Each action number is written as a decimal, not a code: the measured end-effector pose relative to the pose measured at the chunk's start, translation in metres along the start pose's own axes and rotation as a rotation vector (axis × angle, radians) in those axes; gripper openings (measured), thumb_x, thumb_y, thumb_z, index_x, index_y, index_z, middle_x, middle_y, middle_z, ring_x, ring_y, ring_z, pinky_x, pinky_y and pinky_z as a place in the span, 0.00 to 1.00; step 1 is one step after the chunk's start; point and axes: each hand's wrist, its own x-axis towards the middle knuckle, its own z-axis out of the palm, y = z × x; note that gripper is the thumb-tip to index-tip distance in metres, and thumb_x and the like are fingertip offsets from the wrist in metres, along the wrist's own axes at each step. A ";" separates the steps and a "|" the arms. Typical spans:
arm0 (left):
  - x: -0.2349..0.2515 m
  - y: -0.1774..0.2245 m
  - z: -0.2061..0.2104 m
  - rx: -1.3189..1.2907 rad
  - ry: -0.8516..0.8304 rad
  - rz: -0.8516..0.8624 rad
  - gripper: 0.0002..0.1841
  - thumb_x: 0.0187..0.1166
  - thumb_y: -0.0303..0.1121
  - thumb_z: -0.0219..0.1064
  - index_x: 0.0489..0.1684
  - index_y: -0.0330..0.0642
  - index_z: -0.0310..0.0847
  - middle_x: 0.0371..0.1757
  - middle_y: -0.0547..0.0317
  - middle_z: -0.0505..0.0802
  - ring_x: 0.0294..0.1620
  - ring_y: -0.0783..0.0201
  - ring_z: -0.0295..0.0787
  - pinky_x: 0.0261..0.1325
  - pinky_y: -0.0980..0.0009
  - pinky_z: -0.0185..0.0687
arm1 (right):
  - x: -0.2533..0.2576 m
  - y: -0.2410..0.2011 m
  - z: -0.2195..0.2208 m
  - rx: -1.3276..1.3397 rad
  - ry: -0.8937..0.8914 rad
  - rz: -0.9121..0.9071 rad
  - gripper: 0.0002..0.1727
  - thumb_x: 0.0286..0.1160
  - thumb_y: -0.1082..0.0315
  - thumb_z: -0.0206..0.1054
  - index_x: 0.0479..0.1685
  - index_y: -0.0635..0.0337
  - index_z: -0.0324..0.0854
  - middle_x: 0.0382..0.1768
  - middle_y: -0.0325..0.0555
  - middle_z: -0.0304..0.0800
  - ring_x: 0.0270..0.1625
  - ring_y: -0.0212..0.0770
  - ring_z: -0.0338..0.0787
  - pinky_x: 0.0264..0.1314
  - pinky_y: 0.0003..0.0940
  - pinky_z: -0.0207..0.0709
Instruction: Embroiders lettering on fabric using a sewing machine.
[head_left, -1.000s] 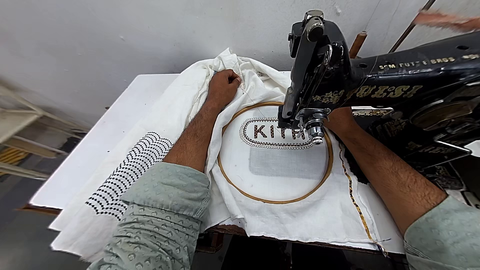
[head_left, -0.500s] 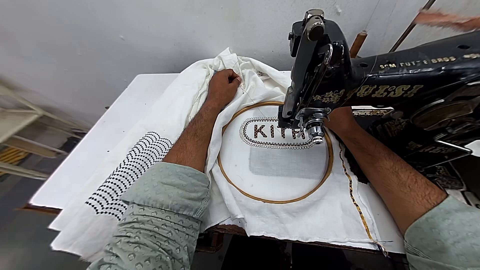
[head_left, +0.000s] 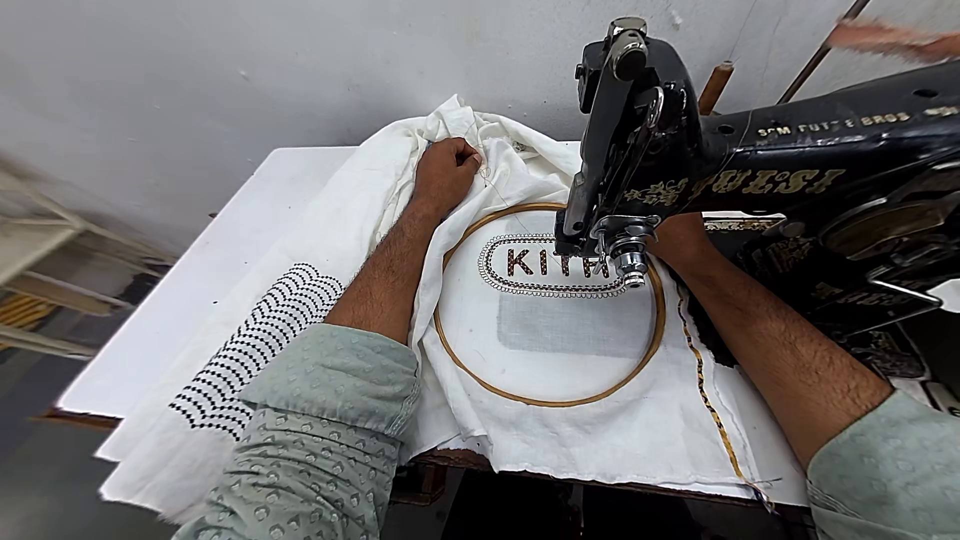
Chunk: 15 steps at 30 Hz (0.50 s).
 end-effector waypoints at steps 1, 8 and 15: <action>0.000 0.000 0.000 0.002 0.001 0.000 0.14 0.88 0.38 0.61 0.50 0.37 0.89 0.44 0.49 0.93 0.46 0.55 0.89 0.59 0.50 0.80 | 0.000 0.000 0.000 -0.012 0.000 -0.007 0.21 0.77 0.62 0.71 0.56 0.75 0.84 0.59 0.77 0.86 0.69 0.71 0.82 0.67 0.69 0.68; 0.000 0.001 0.000 -0.003 0.007 -0.001 0.14 0.88 0.38 0.61 0.50 0.37 0.89 0.43 0.49 0.93 0.46 0.55 0.89 0.59 0.51 0.79 | 0.000 -0.003 -0.002 -0.030 -0.020 0.001 0.21 0.77 0.63 0.71 0.56 0.75 0.84 0.59 0.77 0.85 0.69 0.72 0.82 0.67 0.70 0.68; 0.000 0.000 0.000 -0.004 0.007 0.003 0.14 0.87 0.38 0.61 0.49 0.37 0.89 0.43 0.50 0.93 0.46 0.56 0.89 0.58 0.51 0.80 | 0.001 0.000 0.000 0.006 -0.007 -0.003 0.20 0.76 0.63 0.72 0.55 0.74 0.84 0.57 0.76 0.86 0.67 0.70 0.83 0.66 0.69 0.69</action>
